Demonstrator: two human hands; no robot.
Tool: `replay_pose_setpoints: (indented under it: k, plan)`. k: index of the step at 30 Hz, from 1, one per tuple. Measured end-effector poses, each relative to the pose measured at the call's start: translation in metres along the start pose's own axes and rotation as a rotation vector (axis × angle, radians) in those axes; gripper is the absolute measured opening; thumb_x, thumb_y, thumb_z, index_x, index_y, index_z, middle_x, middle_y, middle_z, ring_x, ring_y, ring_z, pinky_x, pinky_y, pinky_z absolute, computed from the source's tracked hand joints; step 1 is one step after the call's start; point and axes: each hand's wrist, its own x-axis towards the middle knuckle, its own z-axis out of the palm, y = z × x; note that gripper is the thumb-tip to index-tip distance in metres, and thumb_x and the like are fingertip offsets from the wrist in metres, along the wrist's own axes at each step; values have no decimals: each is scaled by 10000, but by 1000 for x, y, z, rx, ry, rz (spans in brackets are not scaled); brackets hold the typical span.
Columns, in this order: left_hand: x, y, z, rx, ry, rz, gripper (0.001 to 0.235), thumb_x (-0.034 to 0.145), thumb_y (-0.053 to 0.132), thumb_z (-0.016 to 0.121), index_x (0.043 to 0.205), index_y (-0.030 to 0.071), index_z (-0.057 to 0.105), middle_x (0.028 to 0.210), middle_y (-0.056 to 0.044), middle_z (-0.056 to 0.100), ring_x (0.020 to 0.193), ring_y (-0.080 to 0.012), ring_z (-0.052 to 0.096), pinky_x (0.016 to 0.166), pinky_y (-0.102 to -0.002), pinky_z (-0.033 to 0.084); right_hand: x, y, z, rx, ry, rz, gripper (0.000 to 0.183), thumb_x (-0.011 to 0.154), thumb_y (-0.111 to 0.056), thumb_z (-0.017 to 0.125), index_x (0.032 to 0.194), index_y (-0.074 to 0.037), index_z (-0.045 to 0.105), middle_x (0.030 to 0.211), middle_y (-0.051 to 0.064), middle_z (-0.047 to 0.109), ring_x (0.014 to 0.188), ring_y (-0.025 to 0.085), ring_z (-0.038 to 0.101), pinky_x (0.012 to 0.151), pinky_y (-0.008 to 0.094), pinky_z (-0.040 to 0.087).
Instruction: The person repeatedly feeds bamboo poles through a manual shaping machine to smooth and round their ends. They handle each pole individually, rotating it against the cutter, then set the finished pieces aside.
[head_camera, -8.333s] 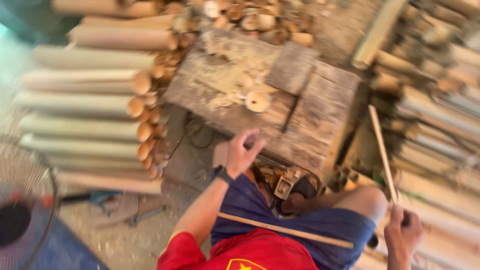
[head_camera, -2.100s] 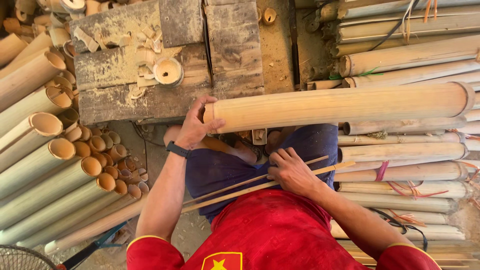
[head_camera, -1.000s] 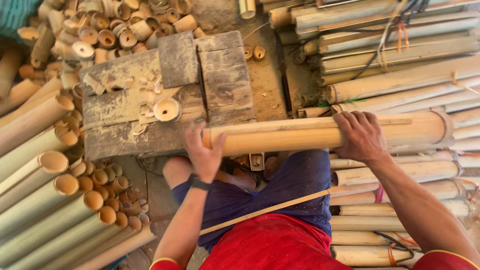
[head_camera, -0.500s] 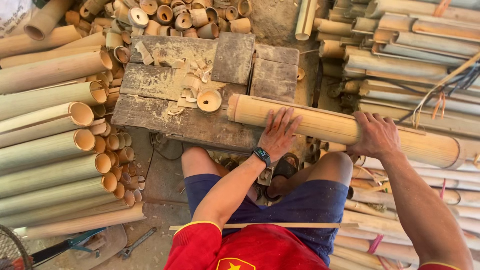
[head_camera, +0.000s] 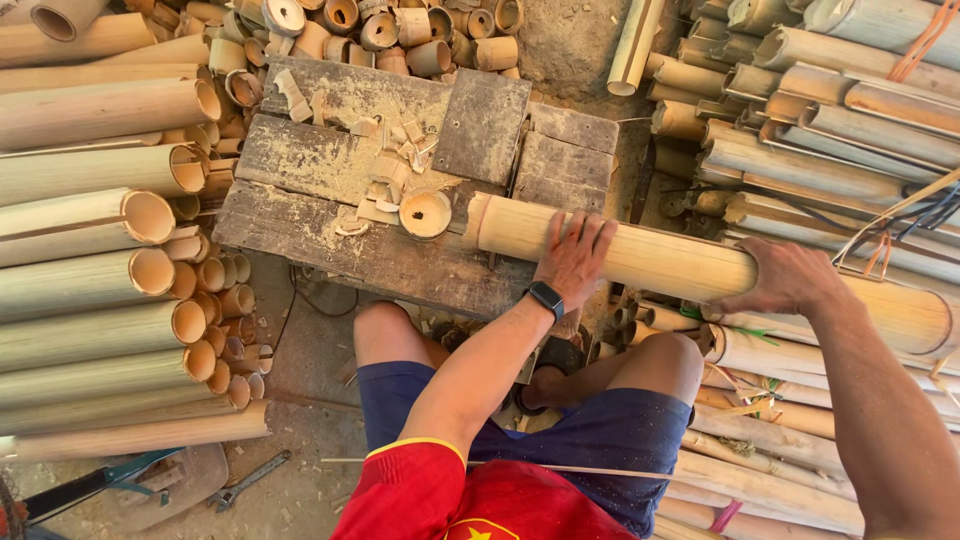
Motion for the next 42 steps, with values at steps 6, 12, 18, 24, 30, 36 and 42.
replay_pose_setpoints:
  k: [6,12,18,24,30,36,42]
  plan:
    - [32,-29,-7,-274,-91,281,857,534,582,852,1152,121,478,1145,-93,471,1171,-271,469,991,-460,389,-5,0,8,-90,139,-77,1241,346,-764,888,1349,-100,586,1109,143,733,1010,307,718,864,438,578]
    - [-20,-15,3,-144,362,209,879,823,639,787,1485,195,418,1407,-39,463,1377,-225,415,1264,-446,289,9,10,17,44,-14,50,1065,374,-680,858,1296,-183,665,1113,87,787,1046,262,759,924,431,621]
    - [-6,6,4,62,10,-13,1053,604,538,839,1484,174,391,1410,-46,468,1352,-243,406,1189,-502,230,21,26,24,103,32,23,1247,338,-670,888,1432,-168,565,1204,110,752,1115,286,730,1023,450,567]
    - [53,-10,-15,-112,-544,-72,1060,543,585,887,1334,49,428,1244,-105,442,1179,-246,422,1036,-470,361,16,10,20,36,156,-26,1298,379,-636,931,1475,-102,485,1324,169,648,1226,323,630,1077,468,502]
    - [22,-26,-2,-273,6,299,769,776,580,854,1313,185,470,1295,-52,481,1282,-242,458,1145,-436,357,11,2,6,45,51,0,1115,455,-564,883,1428,-140,545,1194,145,739,1123,310,713,985,433,574]
    - [-21,4,7,-342,144,-8,1041,687,433,854,1543,147,335,1485,-66,446,1426,-282,380,1232,-524,214,22,12,12,64,-15,-19,1049,403,-567,909,1329,-158,634,1142,103,762,1081,282,730,937,434,593]
    - [32,-8,3,-46,-325,36,917,687,412,866,1427,102,420,1328,-101,471,1247,-235,463,1115,-450,356,25,14,30,111,-44,47,1174,341,-698,899,1353,-171,621,1115,91,799,1051,252,727,924,427,609]
